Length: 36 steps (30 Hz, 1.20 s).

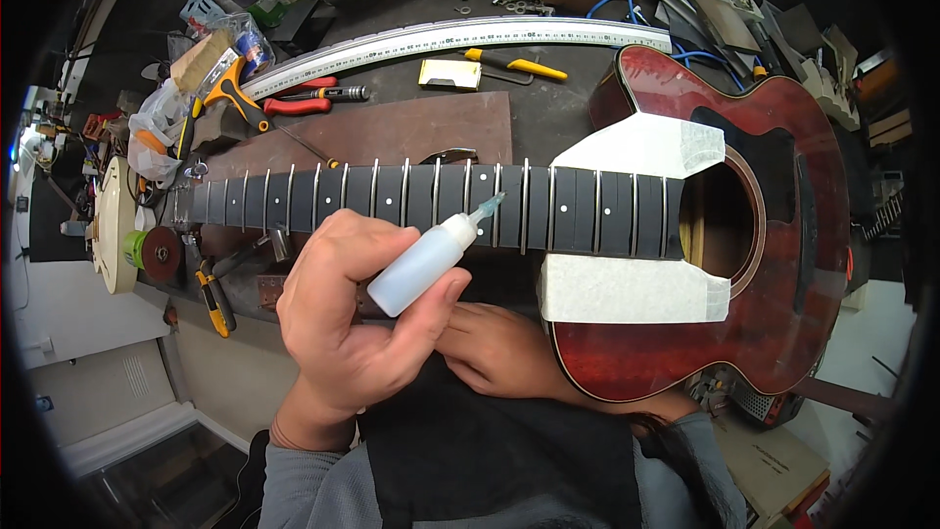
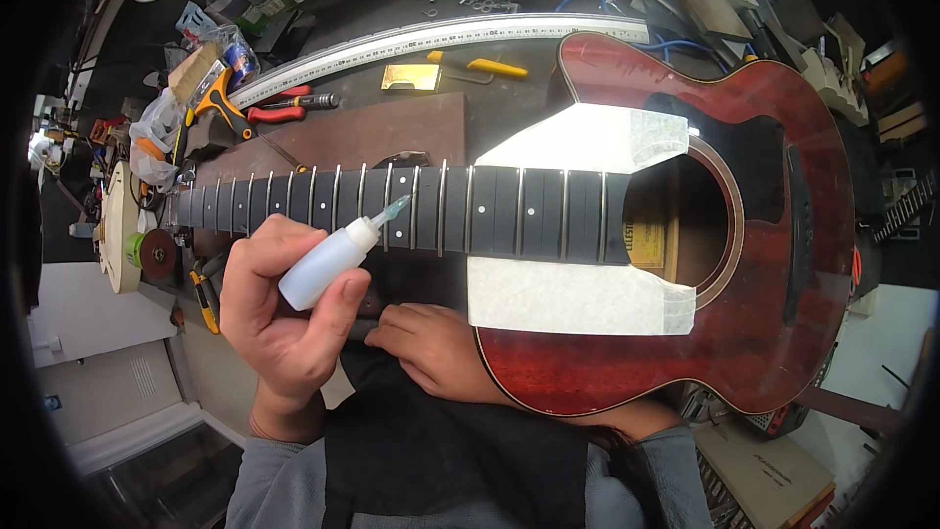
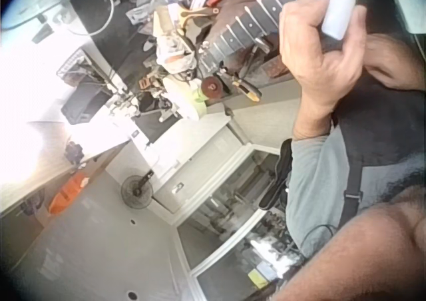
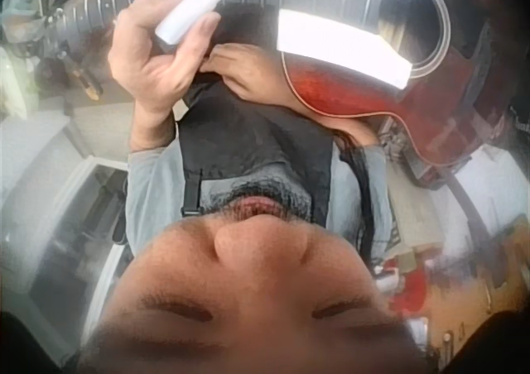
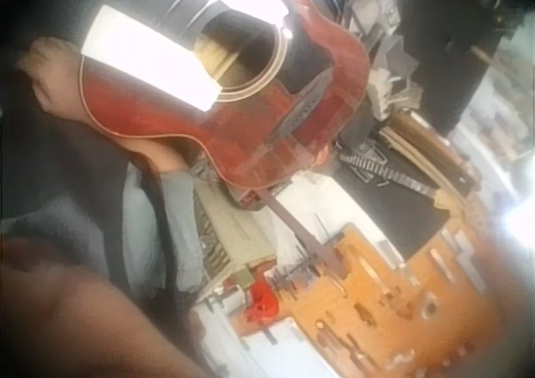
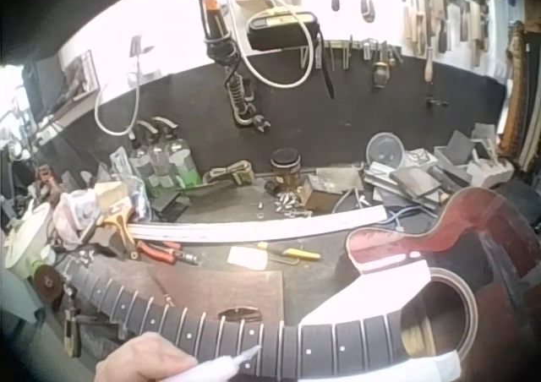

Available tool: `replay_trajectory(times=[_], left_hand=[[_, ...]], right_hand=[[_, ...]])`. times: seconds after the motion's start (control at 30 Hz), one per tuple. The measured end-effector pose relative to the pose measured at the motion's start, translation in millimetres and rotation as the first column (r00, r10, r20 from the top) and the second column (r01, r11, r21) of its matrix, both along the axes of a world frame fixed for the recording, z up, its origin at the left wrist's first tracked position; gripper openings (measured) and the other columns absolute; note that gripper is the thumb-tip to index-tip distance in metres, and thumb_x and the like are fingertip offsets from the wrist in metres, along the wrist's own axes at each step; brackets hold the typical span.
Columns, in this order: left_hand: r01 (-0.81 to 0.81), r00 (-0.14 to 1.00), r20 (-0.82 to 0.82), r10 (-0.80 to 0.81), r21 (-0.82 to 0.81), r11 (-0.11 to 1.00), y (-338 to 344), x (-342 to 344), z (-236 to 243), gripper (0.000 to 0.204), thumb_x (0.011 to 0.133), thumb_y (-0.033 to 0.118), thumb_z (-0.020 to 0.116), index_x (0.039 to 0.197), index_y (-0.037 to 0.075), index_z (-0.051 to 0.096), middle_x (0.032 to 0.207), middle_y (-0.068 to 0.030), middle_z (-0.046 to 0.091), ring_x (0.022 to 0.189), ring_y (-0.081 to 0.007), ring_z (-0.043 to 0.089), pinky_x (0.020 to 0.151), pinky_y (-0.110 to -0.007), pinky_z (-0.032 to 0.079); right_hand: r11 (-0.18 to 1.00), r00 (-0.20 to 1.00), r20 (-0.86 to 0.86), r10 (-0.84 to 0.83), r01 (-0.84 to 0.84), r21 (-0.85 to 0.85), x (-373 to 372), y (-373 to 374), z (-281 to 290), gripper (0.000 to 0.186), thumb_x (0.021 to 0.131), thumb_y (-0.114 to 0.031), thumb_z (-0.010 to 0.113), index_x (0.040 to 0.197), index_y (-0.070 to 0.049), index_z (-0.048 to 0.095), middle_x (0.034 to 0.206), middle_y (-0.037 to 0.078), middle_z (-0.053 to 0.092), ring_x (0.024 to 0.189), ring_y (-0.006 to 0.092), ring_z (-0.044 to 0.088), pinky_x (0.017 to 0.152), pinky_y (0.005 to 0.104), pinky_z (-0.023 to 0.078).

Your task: The person is repairing a guitar neck by applying glue to the fret slots and inserting frets. They use a hammer and a specialized fret insertion tool to seat the frets into the fingerboard. The person also uses pliers to adjust the fret ends and wipes the fretboard with a cloth.

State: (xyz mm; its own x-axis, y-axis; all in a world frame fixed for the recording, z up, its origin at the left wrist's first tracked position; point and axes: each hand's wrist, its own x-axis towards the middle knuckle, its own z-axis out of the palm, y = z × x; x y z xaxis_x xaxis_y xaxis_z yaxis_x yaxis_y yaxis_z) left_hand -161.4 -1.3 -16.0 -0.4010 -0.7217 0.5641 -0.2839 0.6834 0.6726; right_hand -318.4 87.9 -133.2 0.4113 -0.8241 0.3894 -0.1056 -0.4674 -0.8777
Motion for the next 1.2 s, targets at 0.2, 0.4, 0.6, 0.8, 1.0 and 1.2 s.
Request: replay_trajectory(times=[0.2, 0.4, 0.6, 0.8, 1.0, 1.2], left_hand=[[-0.020, 1.000, 0.014, 0.019, 0.008, 1.000, -7, -6, -2, 0.041, 0.081, 0.000, 0.098, 0.111, -0.002, 0.070, 0.094, -0.0162, 0.076, 0.077, -0.0253, 0.070, 0.068, -0.035, 0.055], [0.029, 0.999, 0.046, -0.030, 0.039, 0.999, -7, -6, -1, 0.035, 0.091, -0.002, 0.091, 0.114, -0.003, 0.065, 0.097, -0.0100, 0.068, 0.085, -0.0156, 0.060, 0.075, -0.029, 0.048], [0.036, 0.997, 0.072, -0.038, 0.028, 0.999, -8, -8, 1, 0.035, 0.090, -0.003, 0.091, 0.114, -0.003, 0.065, 0.098, -0.0103, 0.069, 0.085, -0.0160, 0.060, 0.075, -0.029, 0.048], [-0.020, 0.997, 0.075, 0.021, -0.015, 1.000, -10, -10, 2, 0.040, 0.079, 0.001, 0.099, 0.107, -0.001, 0.070, 0.090, -0.0149, 0.076, 0.074, -0.0270, 0.069, 0.067, -0.037, 0.054], [-0.002, 0.995, 0.096, 0.002, 0.003, 1.000, -3, -4, 5, 0.042, 0.078, 0.002, 0.100, 0.108, -0.001, 0.070, 0.089, -0.0146, 0.075, 0.073, -0.0272, 0.070, 0.067, -0.037, 0.054], [0.049, 0.990, 0.134, -0.044, -0.036, 0.998, 3, 2, 10, 0.046, 0.077, 0.001, 0.100, 0.110, -0.001, 0.069, 0.088, -0.0143, 0.075, 0.073, -0.0271, 0.071, 0.066, -0.038, 0.053]], right_hand=[[1.000, 1.000, 0.003, 0.006, -0.006, 0.026, 0, 0, 1, 0.044, 0.085, 0.004, 0.072, 0.128, -0.004, 0.067, 0.117, 0.016, 0.063, 0.110, 0.0395, 0.066, 0.093, 0.0509, 0.055], [0.999, 1.000, -0.003, 0.022, -0.022, 0.039, -2, 0, 2, 0.044, 0.086, 0.003, 0.072, 0.129, -0.005, 0.067, 0.118, 0.016, 0.063, 0.112, 0.0394, 0.065, 0.095, 0.0510, 0.055], [0.999, 1.000, -0.010, 0.024, -0.023, 0.030, -2, 1, 1, 0.044, 0.086, 0.003, 0.072, 0.130, -0.005, 0.066, 0.120, 0.016, 0.063, 0.114, 0.0394, 0.065, 0.096, 0.0513, 0.055], [0.999, 1.000, -0.001, 0.021, -0.021, 0.037, -1, 1, 0, 0.044, 0.087, 0.003, 0.072, 0.130, -0.005, 0.067, 0.120, 0.016, 0.063, 0.113, 0.0392, 0.066, 0.096, 0.0515, 0.055], [1.000, 1.000, 0.009, 0.012, -0.012, 0.024, 0, 0, 0, 0.044, 0.086, 0.004, 0.072, 0.129, -0.005, 0.067, 0.119, 0.016, 0.063, 0.112, 0.0392, 0.066, 0.095, 0.0517, 0.055], [1.000, 1.000, -0.011, 0.017, -0.017, -0.011, -4, 0, 2, 0.044, 0.085, 0.004, 0.072, 0.128, -0.004, 0.067, 0.118, 0.015, 0.063, 0.112, 0.0391, 0.066, 0.095, 0.0517, 0.055]])
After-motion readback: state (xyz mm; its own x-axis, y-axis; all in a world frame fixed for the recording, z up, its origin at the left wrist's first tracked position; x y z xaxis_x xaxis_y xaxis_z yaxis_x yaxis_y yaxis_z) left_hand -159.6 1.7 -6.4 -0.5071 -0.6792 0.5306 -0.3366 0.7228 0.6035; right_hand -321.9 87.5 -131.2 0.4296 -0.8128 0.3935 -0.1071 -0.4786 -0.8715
